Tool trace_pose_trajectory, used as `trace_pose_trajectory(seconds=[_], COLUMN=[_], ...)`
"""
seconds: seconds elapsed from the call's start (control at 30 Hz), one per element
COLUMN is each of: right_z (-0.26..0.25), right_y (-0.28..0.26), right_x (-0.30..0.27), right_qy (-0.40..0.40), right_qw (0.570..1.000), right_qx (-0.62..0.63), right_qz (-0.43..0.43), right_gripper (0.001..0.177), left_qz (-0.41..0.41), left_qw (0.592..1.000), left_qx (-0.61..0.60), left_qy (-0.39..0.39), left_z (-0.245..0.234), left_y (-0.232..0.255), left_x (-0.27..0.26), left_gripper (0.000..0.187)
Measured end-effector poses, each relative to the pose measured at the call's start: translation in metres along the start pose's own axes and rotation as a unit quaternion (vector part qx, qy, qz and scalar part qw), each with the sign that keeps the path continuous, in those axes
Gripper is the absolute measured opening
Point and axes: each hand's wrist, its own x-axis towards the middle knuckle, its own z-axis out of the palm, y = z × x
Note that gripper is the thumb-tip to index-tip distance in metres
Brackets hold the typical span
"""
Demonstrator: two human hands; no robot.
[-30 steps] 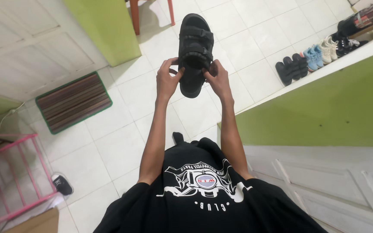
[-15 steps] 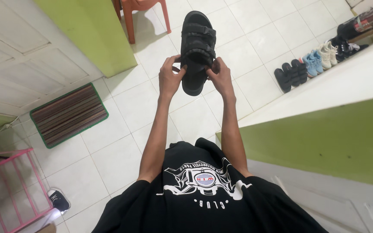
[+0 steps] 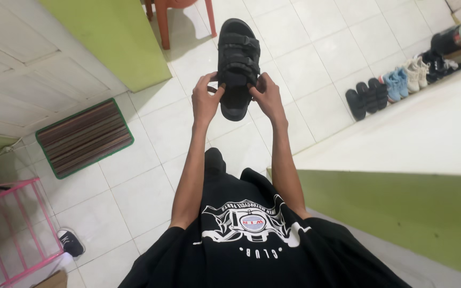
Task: The person picks up a sandal from the floor, carries it, and places it in a row of footwear, then picks up a shoe and lines it up with the other shoes by hand.
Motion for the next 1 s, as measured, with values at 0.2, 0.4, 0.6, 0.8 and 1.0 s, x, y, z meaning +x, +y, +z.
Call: trace_pose_trajectory(seconds=[0.2, 0.4, 0.6, 0.8, 1.0], right_z=[0.002, -0.006, -0.027, -0.049, -0.060], right_y=[0.003, 0.000, 0.006, -0.002, 0.000], right_x=[0.054, 0.118, 0.184, 0.235, 0.268], right_qy=[0.005, 0.003, 0.035, 0.066, 0.093], right_qw=[1.000, 1.000, 0.999, 0.997, 0.994], right_qx=[0.000, -0.013, -0.018, -0.024, -0.043], right_qz=[-0.010, -0.021, -0.036, 0.013, 0.032], right_gripper=[0.022, 0.023, 0.022, 0.020, 0.020], left_qz=[0.012, 0.036, 0.016, 0.044, 0.012], left_qw=[1.000, 0.999, 1.000, 0.998, 0.996], left_qx=[0.022, -0.008, -0.008, 0.014, 0.058], left_qy=[0.008, 0.019, -0.010, -0.046, -0.071], left_z=[0.013, 0.028, 0.057, 0.085, 0.115], left_y=[-0.007, -0.016, -0.003, 0.007, 0.012], left_x=[0.050, 0.126, 0.200, 0.255, 0.294], left_gripper=[0.039, 0.036, 0.033, 0.030, 0.031])
